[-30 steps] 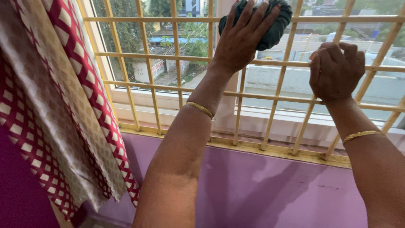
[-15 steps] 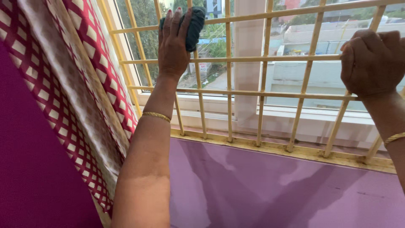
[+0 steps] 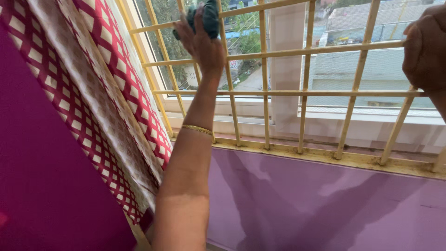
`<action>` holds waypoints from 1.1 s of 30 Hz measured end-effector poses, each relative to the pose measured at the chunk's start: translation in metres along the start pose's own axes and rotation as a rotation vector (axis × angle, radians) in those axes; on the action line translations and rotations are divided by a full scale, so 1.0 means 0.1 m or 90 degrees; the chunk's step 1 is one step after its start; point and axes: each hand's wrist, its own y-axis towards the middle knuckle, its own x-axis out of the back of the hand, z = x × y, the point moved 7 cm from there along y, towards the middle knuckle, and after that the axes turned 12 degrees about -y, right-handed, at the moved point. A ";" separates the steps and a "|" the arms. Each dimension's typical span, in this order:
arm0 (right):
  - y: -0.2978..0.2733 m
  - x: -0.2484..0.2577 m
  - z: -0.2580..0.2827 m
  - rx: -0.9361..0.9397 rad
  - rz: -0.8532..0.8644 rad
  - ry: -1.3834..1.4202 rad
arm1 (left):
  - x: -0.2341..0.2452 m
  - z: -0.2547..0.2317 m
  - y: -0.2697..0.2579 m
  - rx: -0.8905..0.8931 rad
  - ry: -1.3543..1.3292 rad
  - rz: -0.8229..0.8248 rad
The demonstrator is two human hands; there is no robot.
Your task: The person wipes the yellow metal window grille with a green cloth, moving methodically across the bars. The person uses both hands to hold the cloth and wipe the grille, focusing on different sections throughout the clip.
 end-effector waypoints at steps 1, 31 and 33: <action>0.05 0.00 0.00 0.004 0.005 0.004 | -0.06 -0.19 -0.06 0.015 0.000 -0.026; 0.09 -0.31 0.10 -0.036 0.066 0.086 | 0.96 -0.61 -0.40 -0.071 -0.060 0.222; 0.09 -0.30 0.09 -0.038 0.060 0.084 | 0.94 -0.69 -0.40 -0.044 -0.093 0.277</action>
